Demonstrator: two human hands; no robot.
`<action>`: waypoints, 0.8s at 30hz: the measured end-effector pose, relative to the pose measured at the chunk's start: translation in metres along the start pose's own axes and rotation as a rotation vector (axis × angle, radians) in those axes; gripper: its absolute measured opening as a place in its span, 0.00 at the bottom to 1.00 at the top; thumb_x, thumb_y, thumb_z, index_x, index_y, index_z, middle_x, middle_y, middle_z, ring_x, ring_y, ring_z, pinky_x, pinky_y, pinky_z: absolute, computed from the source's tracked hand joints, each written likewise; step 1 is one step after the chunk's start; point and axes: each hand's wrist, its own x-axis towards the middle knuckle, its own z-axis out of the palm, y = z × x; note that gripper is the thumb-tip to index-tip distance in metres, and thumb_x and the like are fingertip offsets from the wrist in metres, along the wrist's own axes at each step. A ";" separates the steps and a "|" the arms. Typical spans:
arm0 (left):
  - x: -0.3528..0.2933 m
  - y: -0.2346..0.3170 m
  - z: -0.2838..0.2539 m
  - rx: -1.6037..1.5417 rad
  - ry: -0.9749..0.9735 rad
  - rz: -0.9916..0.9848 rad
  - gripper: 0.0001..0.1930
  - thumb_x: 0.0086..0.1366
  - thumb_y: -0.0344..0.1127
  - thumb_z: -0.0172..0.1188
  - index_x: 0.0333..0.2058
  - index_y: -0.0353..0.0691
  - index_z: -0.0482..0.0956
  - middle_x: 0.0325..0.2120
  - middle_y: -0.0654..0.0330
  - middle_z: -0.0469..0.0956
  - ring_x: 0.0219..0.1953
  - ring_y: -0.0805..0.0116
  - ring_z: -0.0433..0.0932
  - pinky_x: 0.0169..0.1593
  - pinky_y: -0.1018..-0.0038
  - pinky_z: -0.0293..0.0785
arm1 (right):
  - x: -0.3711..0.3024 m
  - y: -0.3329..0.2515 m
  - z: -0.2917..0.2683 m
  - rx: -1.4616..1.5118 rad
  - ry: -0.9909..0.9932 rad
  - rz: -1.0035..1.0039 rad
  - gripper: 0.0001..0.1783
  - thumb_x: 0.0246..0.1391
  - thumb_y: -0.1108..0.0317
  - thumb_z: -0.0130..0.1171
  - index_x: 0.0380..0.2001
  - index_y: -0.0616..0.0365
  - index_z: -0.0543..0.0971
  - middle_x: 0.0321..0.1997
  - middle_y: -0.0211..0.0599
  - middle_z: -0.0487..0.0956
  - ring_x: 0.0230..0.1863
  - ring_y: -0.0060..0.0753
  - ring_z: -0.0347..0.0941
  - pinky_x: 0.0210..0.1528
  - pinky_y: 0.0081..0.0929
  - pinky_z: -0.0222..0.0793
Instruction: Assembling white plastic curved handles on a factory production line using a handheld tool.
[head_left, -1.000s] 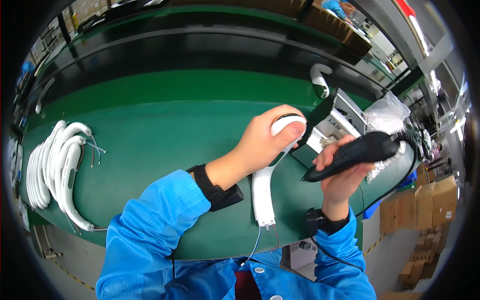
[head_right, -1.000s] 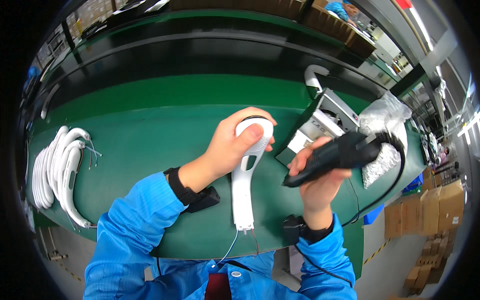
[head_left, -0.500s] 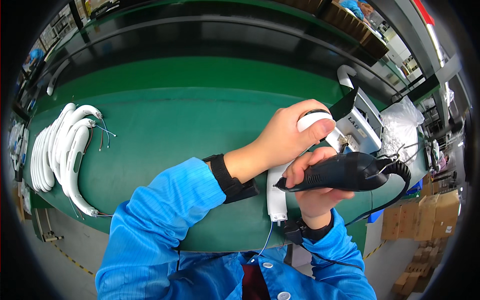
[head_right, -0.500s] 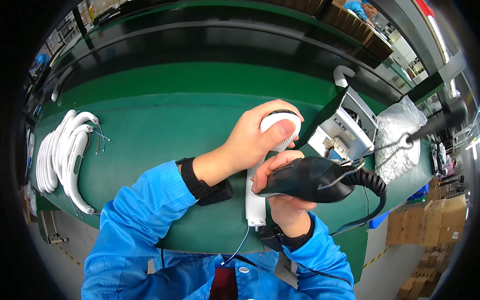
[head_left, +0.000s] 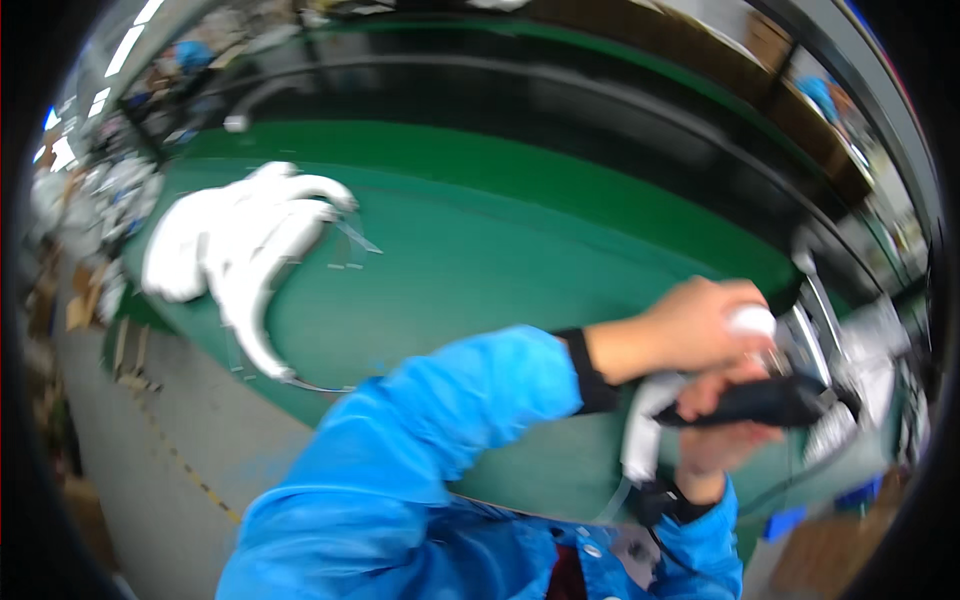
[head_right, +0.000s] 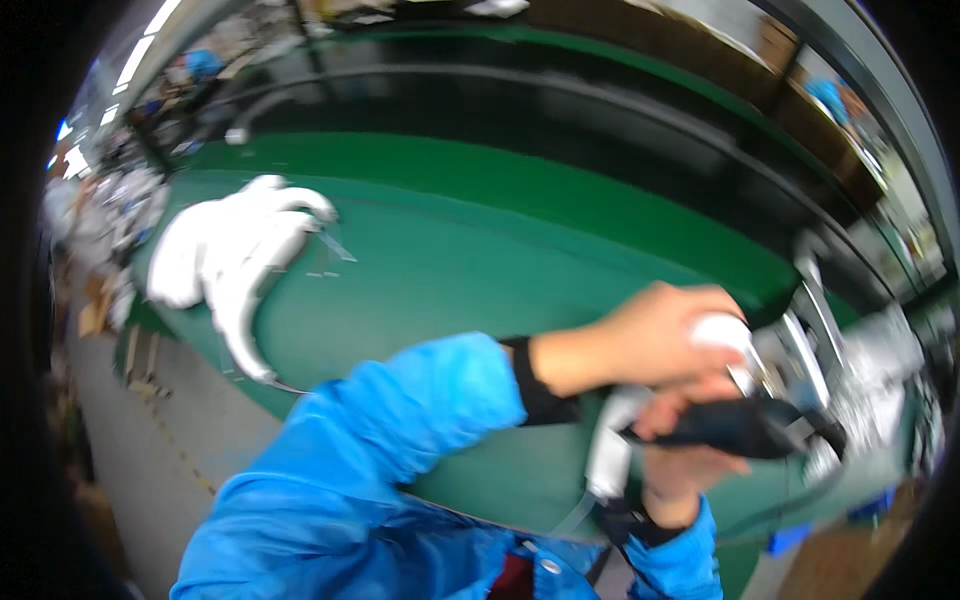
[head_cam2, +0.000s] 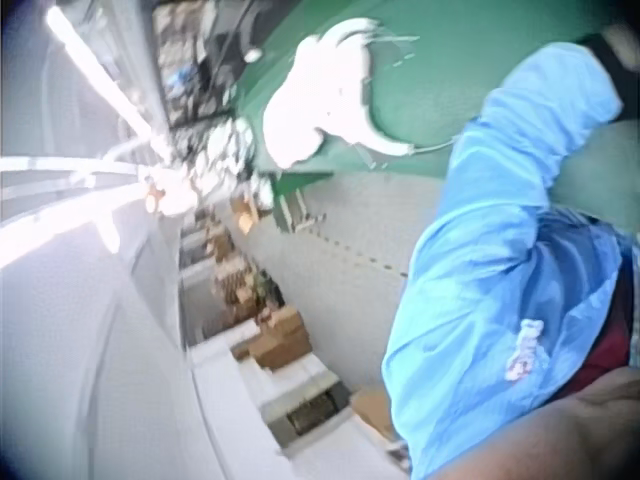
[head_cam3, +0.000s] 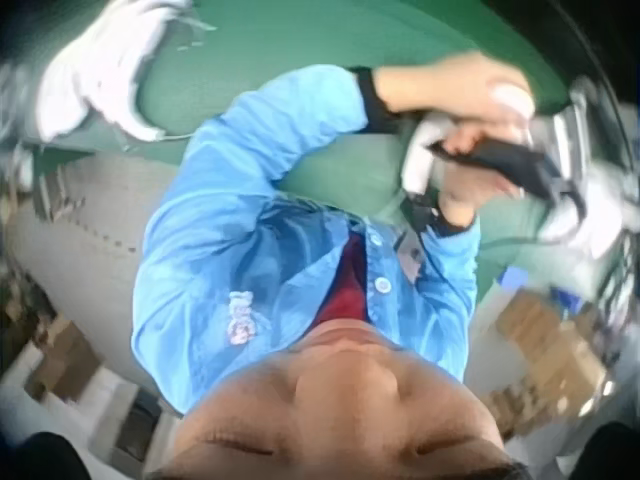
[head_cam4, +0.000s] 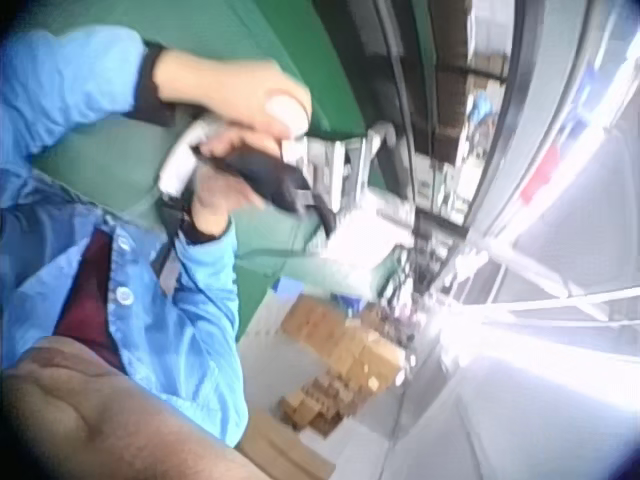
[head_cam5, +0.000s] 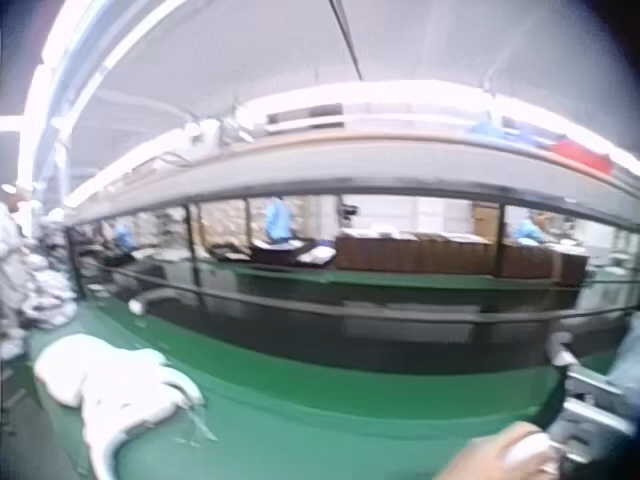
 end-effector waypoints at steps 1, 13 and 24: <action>0.005 0.003 -0.007 0.244 -0.014 0.085 0.19 0.50 0.48 0.65 0.33 0.39 0.79 0.28 0.55 0.79 0.34 0.60 0.78 0.37 0.68 0.74 | 0.002 -0.012 -0.001 -0.042 -0.040 -0.082 0.45 0.40 0.23 0.49 0.44 0.55 0.65 0.21 0.31 0.67 0.20 0.25 0.61 0.26 0.23 0.59; 0.051 -0.064 -0.170 0.643 0.865 -0.178 0.19 0.55 0.45 0.62 0.35 0.34 0.70 0.28 0.47 0.78 0.33 0.48 0.78 0.37 0.61 0.73 | 0.026 -0.024 -0.052 -0.124 0.112 -0.364 0.44 0.48 0.25 0.40 0.44 0.60 0.64 0.23 0.34 0.68 0.21 0.24 0.64 0.29 0.22 0.63; -0.042 -0.014 -0.238 0.965 0.228 -0.399 0.19 0.56 0.45 0.60 0.39 0.35 0.76 0.33 0.50 0.79 0.37 0.53 0.79 0.40 0.65 0.74 | 0.023 -0.014 -0.046 -0.118 0.120 -0.263 0.45 0.48 0.25 0.41 0.47 0.60 0.63 0.24 0.31 0.67 0.22 0.22 0.64 0.30 0.20 0.62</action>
